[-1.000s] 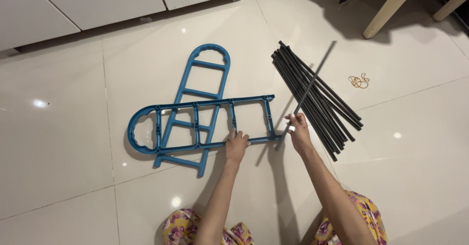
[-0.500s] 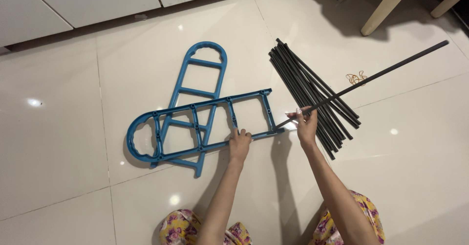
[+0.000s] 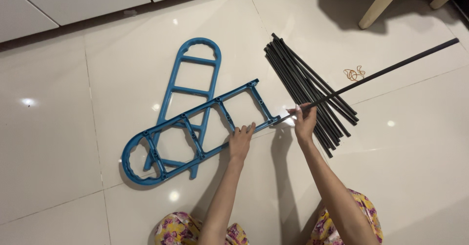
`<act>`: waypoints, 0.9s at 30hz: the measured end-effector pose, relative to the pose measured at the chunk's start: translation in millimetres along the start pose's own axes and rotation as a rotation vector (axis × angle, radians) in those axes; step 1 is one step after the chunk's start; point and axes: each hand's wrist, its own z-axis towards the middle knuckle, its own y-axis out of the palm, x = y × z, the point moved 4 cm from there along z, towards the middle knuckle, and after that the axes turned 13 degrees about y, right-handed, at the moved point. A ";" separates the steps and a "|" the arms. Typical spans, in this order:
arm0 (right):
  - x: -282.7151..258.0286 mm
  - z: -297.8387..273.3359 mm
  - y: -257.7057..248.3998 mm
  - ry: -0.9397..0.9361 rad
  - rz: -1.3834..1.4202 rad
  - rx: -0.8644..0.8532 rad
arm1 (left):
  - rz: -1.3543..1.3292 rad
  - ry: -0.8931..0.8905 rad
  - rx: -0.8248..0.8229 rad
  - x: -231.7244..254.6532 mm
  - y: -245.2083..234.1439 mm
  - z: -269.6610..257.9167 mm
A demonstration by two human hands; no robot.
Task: The person assembles a blue plastic rack by inserting black metal rods into the frame slots. They align the two side frames, insert multiple rods one by one, and then lift the assembled structure to check the fit.
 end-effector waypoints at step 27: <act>-28.1 -4.3 21.9 -0.066 -0.151 0.019 | -0.061 -0.049 0.054 6.0 -18.1 1.3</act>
